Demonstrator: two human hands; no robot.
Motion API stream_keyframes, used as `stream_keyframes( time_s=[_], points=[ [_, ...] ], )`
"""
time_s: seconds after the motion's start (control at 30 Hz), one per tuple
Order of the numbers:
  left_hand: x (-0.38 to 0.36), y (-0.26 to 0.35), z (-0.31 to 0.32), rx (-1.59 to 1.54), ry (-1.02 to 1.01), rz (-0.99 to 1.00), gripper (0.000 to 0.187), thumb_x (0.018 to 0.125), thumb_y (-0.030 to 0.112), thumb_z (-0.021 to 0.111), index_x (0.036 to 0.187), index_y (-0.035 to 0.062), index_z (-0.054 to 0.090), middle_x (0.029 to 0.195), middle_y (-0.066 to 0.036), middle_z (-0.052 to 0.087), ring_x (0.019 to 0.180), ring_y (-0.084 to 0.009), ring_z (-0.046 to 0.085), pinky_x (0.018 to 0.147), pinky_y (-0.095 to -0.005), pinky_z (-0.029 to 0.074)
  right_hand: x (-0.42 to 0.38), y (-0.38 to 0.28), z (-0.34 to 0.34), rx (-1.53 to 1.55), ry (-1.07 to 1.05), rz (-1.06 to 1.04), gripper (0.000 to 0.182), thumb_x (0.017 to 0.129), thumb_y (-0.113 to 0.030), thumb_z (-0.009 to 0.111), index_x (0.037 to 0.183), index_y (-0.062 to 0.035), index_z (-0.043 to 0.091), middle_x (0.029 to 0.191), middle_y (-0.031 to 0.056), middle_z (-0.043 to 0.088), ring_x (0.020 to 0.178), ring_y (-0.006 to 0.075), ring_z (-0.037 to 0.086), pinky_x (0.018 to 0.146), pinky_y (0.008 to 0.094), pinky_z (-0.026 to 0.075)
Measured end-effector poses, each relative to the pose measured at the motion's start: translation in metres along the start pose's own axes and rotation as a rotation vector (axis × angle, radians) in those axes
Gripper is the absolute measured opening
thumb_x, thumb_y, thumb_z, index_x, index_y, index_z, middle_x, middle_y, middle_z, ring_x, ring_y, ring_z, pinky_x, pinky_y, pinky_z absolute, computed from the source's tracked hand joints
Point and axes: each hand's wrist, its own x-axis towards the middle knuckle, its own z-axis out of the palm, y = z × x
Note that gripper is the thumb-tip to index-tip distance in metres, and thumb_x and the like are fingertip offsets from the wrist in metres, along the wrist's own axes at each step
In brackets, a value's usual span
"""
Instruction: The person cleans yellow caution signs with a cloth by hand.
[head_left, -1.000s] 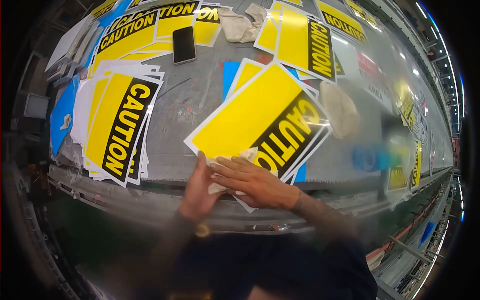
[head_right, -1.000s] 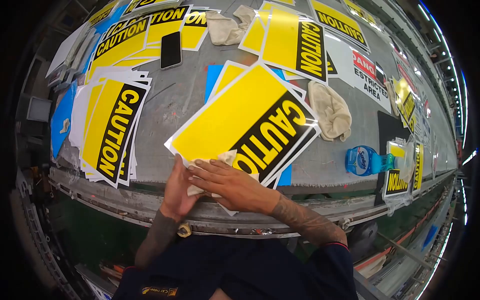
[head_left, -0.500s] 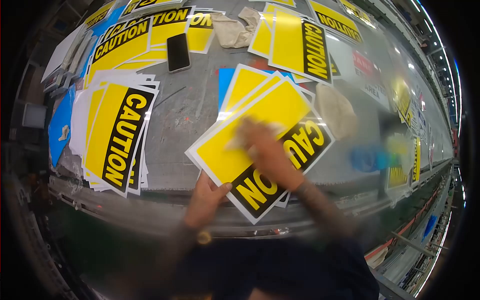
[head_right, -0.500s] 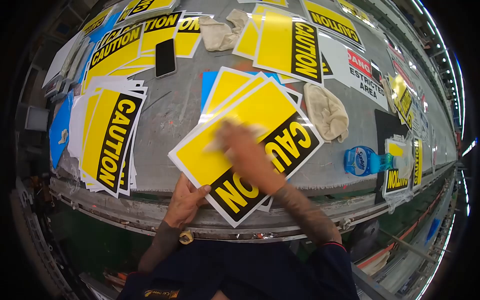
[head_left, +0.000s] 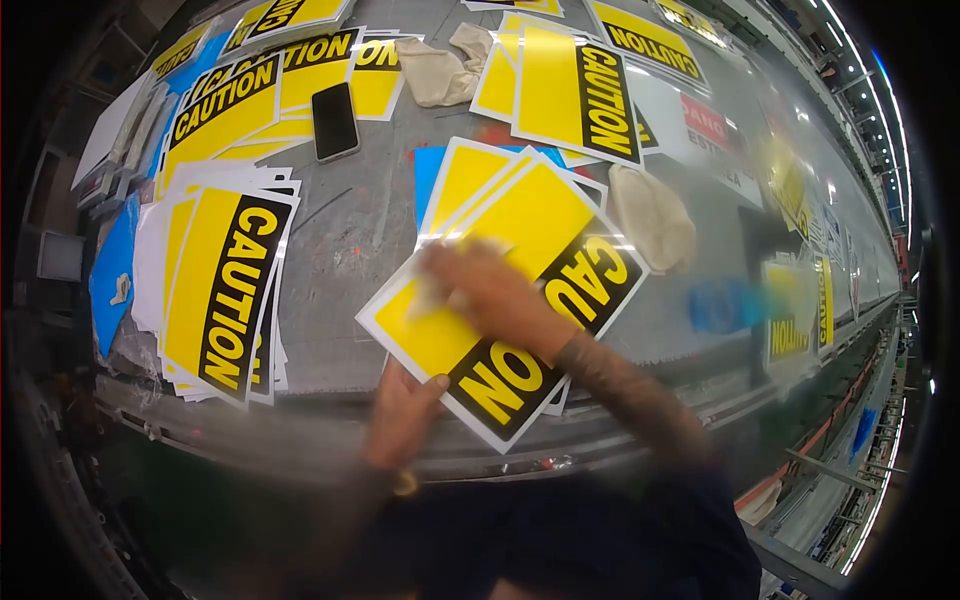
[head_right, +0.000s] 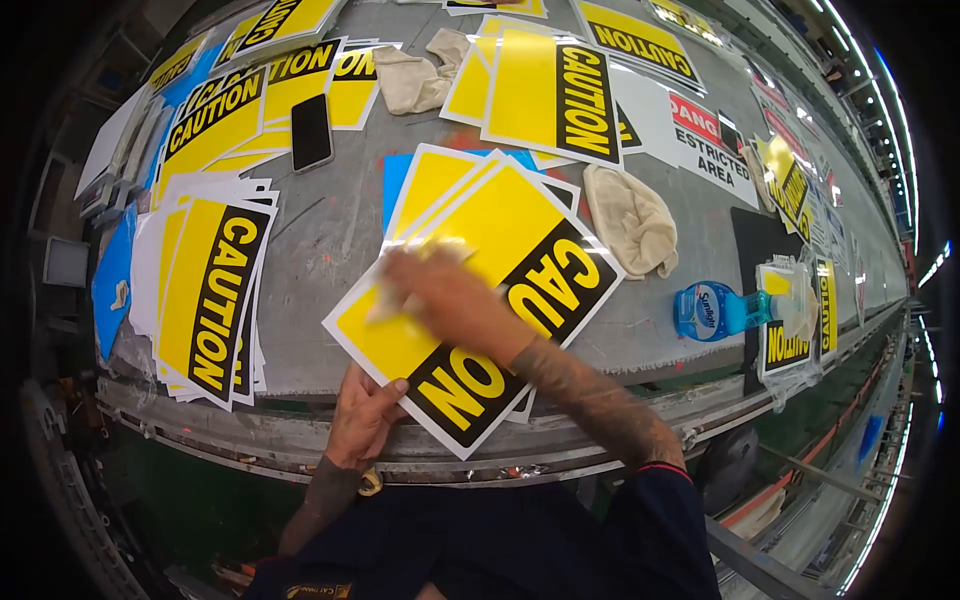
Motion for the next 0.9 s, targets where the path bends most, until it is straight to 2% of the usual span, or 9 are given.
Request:
stream_keyframes(
  time_s=[0.07,0.13,0.23,0.4,0.53,0.6,0.67,0.77,0.9],
  points=[
    [0.001,-0.008,-0.007,0.113,0.002,0.04,0.062,0.107,-0.001,0.068,0.16,0.0047,0.037,0.15,-0.016,0.063,0.136,-0.0268,0.068,0.106,-0.0445,0.066,0.003,0.051,-0.033,-0.086,0.22,0.213,0.052,0.102,-0.009,0.067,0.153,-0.0059,0.06,0.162,0.0204,0.059,0.153,0.0403,0.053,0.127,0.0507,0.041],
    [0.001,-0.01,-0.005,0.126,0.004,0.069,0.061,0.107,-0.001,0.068,0.16,0.0045,0.038,0.15,-0.016,0.063,0.135,-0.027,0.068,0.106,-0.0446,0.066,0.003,0.084,-0.057,-0.417,0.384,0.183,0.051,0.103,-0.006,0.063,0.154,-0.004,0.06,0.163,0.0212,0.058,0.154,0.0404,0.051,0.129,0.0495,0.039],
    [0.003,-0.004,-0.003,0.204,0.019,0.058,0.057,0.104,0.004,0.068,0.156,0.001,0.043,0.147,-0.014,0.064,0.131,-0.0201,0.064,0.105,-0.0368,0.057,0.001,0.077,-0.021,-0.189,0.439,0.186,0.055,0.101,-0.002,0.061,0.157,-0.0034,0.058,0.164,0.022,0.057,0.156,0.0403,0.05,0.131,0.0499,0.036],
    [0.001,-0.013,-0.023,0.271,0.136,-0.102,0.057,0.106,0.002,0.072,0.154,0.0028,0.042,0.143,-0.017,0.067,0.128,-0.0279,0.073,0.101,-0.0452,0.068,0.0,-0.061,0.039,0.155,-0.037,-0.185,0.072,0.095,-0.011,0.075,0.163,-0.008,0.052,0.174,0.0155,0.046,0.163,0.0335,0.041,0.136,0.0475,0.031],
    [0.0,-0.011,-0.016,0.061,0.072,-0.101,0.059,0.105,0.0,0.071,0.156,0.0028,0.041,0.146,-0.017,0.066,0.13,-0.0283,0.072,0.105,-0.0469,0.066,-0.001,-0.032,0.01,0.244,-0.216,-0.298,0.065,0.097,-0.014,0.078,0.158,-0.0105,0.058,0.168,0.0113,0.055,0.153,0.0324,0.054,0.131,0.048,0.04],
    [0.001,0.005,0.002,-0.04,0.001,-0.033,0.062,0.104,-0.004,0.069,0.158,0.0041,0.04,0.15,-0.015,0.064,0.135,-0.0285,0.068,0.108,-0.0487,0.064,0.008,-0.024,-0.019,0.223,-0.176,0.062,0.059,0.098,-0.01,0.074,0.156,-0.0149,0.061,0.156,0.0119,0.066,0.146,0.0353,0.061,0.123,0.0484,0.049],
    [0.002,0.004,0.0,0.05,0.018,-0.043,0.062,0.105,-0.005,0.067,0.159,0.0049,0.039,0.151,-0.014,0.062,0.139,-0.0283,0.066,0.109,-0.0494,0.064,0.01,-0.01,-0.014,0.001,0.064,-0.138,0.057,0.098,-0.01,0.074,0.153,-0.0158,0.063,0.156,0.0118,0.066,0.144,0.0353,0.062,0.12,0.0485,0.051],
    [0.0,0.004,-0.002,0.029,0.04,-0.087,0.061,0.105,-0.005,0.067,0.159,0.0053,0.038,0.154,-0.015,0.06,0.14,-0.0278,0.065,0.109,-0.0492,0.064,-0.013,-0.039,-0.007,0.179,-0.1,-0.223,0.055,0.095,-0.005,0.074,0.149,-0.014,0.066,0.155,0.0127,0.067,0.143,0.0377,0.063,0.12,0.0491,0.051],
    [0.001,0.008,0.007,-0.013,-0.009,-0.03,0.061,0.105,-0.005,0.062,0.16,0.0065,0.04,0.149,-0.012,0.06,0.135,-0.0223,0.065,0.107,-0.0396,0.061,-0.009,-0.006,-0.014,0.062,-0.045,-0.069,0.059,0.095,-0.002,0.072,0.152,-0.0143,0.065,0.157,0.0121,0.065,0.141,0.0396,0.063,0.116,0.0483,0.054]
  ],
)
